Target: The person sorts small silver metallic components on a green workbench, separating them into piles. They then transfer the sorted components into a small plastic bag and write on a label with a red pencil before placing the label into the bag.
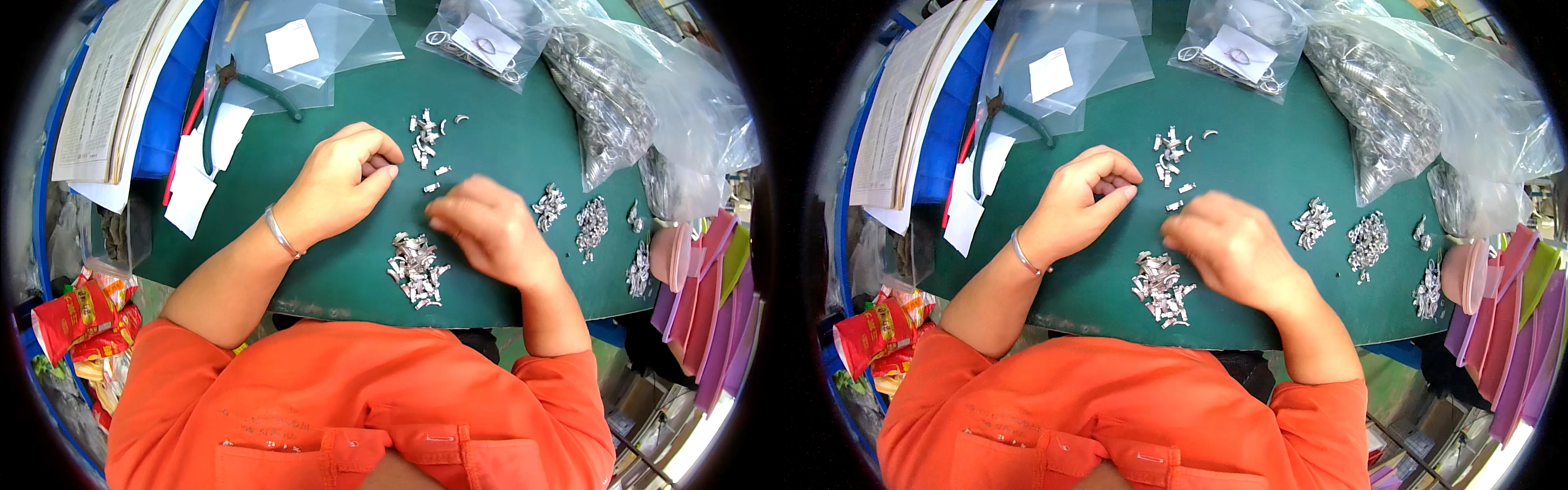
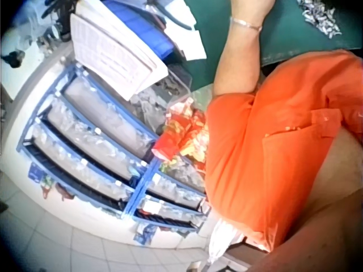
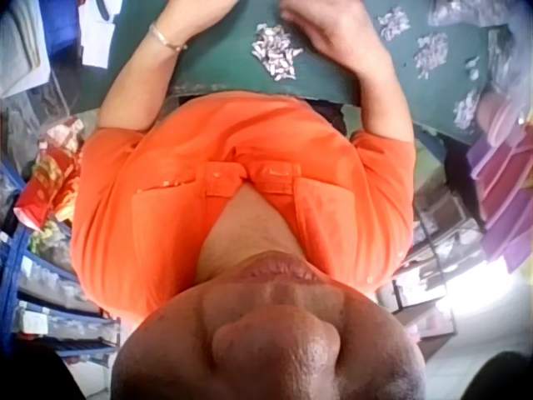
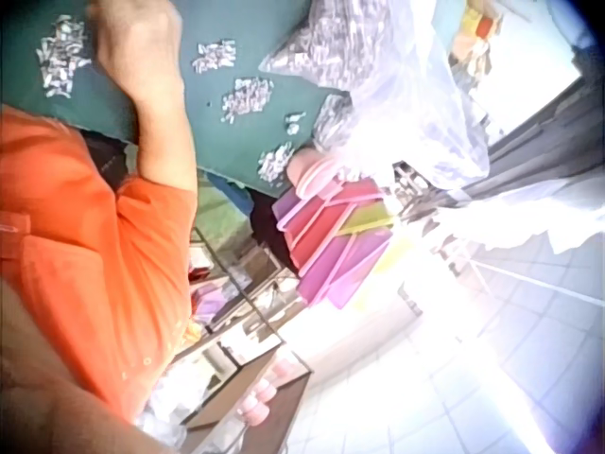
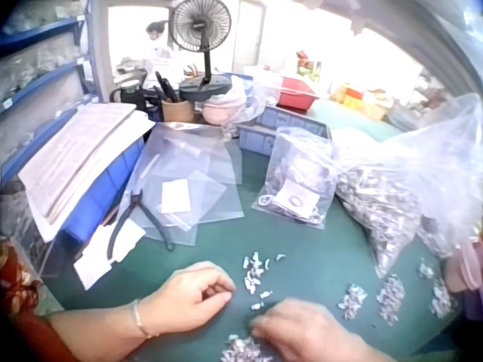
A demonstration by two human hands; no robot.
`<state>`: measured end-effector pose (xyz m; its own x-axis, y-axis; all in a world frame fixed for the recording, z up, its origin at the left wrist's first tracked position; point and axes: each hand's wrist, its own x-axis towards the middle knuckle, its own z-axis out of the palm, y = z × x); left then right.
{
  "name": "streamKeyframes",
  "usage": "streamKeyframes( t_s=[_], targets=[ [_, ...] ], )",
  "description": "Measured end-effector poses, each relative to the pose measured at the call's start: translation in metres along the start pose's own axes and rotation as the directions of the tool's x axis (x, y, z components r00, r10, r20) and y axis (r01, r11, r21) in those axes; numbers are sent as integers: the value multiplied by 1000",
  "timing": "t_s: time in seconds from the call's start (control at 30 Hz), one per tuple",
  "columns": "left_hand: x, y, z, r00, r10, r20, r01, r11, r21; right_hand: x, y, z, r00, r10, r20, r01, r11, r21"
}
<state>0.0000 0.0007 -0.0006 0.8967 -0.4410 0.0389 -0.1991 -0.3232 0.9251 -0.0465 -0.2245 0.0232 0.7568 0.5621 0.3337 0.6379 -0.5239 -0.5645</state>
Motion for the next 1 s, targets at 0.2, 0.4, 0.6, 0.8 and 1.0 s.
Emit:
streamKeyframes(
  t_s=[0.2, 0.4, 0.6, 0.8, 1.0],
  targets=[
    [-1, 1, -1, 1000, -21, -1, 21, 1000, 3, 7, 10, 11, 995, 89, -44, -97, 972, -212],
    [1, 1, 0, 1000, -18, 4, 18, 1000, -10, 3, 14, 3, 992, 82, -95, -86, 996, -32],
    [0, 3, -1, 1000, -22, 12, 21, 1000, 13, -14, 16, -40, 831, 548, 96, -509, 677, 532],
    [0, 4, 0, 1000, -25, 9, 24, 998, 62, -34, 32, -68, 831, 432, 350, -546, 752, 368],
    [0, 0, 0, 1000, -19, -1, 19, 998, 54, -28, 26, -71, 856, 366, 366, -455, 870, 192]
  ],
)
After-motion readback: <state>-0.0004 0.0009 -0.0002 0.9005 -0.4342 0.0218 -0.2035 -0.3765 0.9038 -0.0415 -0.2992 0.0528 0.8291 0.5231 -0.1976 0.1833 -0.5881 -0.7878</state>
